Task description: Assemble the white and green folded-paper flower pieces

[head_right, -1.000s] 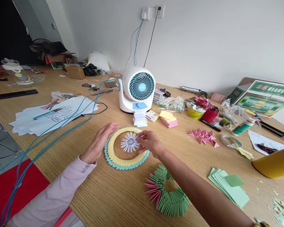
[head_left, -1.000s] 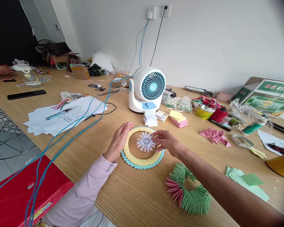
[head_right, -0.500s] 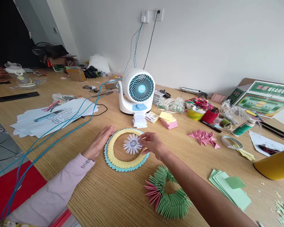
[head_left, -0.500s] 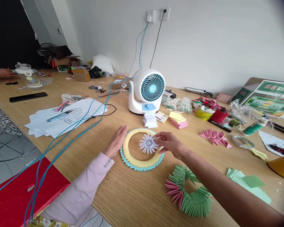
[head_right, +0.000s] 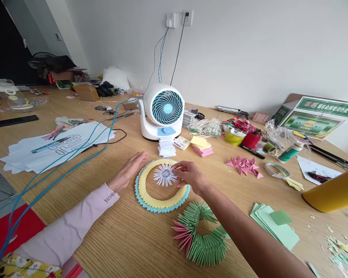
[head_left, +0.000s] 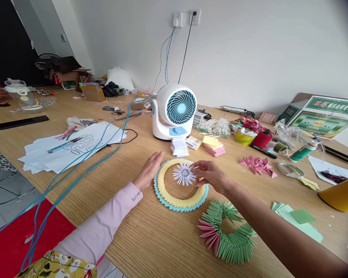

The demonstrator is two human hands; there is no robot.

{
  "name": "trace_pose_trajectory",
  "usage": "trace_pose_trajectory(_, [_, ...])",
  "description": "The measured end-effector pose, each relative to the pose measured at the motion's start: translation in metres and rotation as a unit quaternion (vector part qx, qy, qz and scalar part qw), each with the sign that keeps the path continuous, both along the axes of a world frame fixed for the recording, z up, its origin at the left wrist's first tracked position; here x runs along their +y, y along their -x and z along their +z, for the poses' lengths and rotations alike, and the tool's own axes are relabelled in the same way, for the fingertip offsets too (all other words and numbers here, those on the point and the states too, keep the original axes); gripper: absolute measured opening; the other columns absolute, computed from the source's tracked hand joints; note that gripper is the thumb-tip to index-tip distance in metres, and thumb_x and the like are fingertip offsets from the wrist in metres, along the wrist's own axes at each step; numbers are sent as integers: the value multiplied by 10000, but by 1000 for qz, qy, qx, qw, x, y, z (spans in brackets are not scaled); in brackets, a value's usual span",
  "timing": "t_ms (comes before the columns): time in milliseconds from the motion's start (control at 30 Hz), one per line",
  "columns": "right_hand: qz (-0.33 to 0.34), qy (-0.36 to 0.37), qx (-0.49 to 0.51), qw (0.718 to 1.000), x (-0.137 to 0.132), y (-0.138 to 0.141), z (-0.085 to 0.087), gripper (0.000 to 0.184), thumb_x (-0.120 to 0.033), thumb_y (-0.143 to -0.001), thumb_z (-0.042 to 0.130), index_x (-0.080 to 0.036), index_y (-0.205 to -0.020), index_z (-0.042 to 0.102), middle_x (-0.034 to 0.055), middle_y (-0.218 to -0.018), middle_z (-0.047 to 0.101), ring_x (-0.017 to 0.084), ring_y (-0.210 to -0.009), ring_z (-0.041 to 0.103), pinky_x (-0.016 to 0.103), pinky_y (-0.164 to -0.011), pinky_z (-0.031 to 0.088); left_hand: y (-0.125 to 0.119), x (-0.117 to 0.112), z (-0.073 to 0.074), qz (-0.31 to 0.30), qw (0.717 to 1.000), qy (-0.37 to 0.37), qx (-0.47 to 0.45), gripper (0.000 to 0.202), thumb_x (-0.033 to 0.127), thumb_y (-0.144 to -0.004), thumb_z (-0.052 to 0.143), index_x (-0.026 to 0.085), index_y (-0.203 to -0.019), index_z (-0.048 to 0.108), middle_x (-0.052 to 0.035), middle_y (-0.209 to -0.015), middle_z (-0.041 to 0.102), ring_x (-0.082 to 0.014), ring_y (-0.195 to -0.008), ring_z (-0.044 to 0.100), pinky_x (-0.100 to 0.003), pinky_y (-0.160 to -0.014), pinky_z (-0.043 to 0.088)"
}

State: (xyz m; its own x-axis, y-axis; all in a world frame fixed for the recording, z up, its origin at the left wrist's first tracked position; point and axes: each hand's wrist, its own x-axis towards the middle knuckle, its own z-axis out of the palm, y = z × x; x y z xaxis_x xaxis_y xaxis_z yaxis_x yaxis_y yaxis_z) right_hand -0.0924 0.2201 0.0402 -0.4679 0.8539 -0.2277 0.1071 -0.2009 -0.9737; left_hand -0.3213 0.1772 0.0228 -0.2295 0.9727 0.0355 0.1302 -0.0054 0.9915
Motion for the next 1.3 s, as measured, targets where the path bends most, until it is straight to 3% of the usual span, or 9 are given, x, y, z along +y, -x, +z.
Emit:
trace_pose_trajectory(200, [-12,-6,33,999,2,-9,-1,297,-276,-674,853,-163,-901,698,26,-778,671,115,-641,603,177,-448,555,-23,1,20,-26,999,-21,-5,392,516,-902,514,184,-1058,654,-112,-1157,685,-245,-1157,595,-372,-1014,419])
trace_pose_trajectory(300, [-19,-20,51,998,0,-11,4,309,-305,-675,853,-161,-899,696,26,-785,674,120,-669,616,171,-462,549,-34,-1,27,-76,993,-11,-93,340,468,-862,616,173,-1019,678,-98,-1127,698,-220,-1093,622,-344,-982,447])
trace_pose_trajectory(433, [-38,-47,62,996,-4,-12,13,312,-338,-685,848,-162,-889,690,34,-816,687,125,-693,634,172,-481,552,-47,-3,30,-187,953,64,-232,328,361,-797,742,158,-1049,690,-90,-1092,710,-192,-1009,643,-337,-928,492])
trace_pose_trajectory(533, [-53,-77,61,994,-6,-14,18,339,-382,-687,842,-167,-897,683,39,-835,693,143,-721,649,189,-492,554,-58,-3,31,-209,936,79,-273,348,250,-749,795,160,-1065,681,-87,-1098,712,-178,-995,649,-317,-894,508])
trace_pose_trajectory(767, [-75,-160,50,983,-9,-36,37,370,-464,-722,789,-184,-927,664,39,-866,687,155,-762,645,203,-524,542,-90,-1,52,-224,942,-1,-250,317,236,-752,777,167,-1047,687,-76,-1092,717,-170,-950,651,-278,-809,492])
trace_pose_trajectory(1000, [-128,-230,16,965,-17,-80,64,334,-478,-770,715,-183,-913,655,57,-850,704,178,-782,661,235,-552,549,-130,13,76,-281,932,-17,-227,332,259,-736,789,164,-1041,696,-85,-1085,728,-202,-1003,659,-307,-870,484])
trace_pose_trajectory(1300, [-172,-265,-4,949,-29,-123,79,306,-456,-778,701,-185,-905,639,47,-819,686,162,-742,637,234,-540,537,-176,21,85,-323,917,-17,-232,338,274,-726,800,181,-1037,707,-52,-1041,737,-195,-1009,659,-305,-888,499])
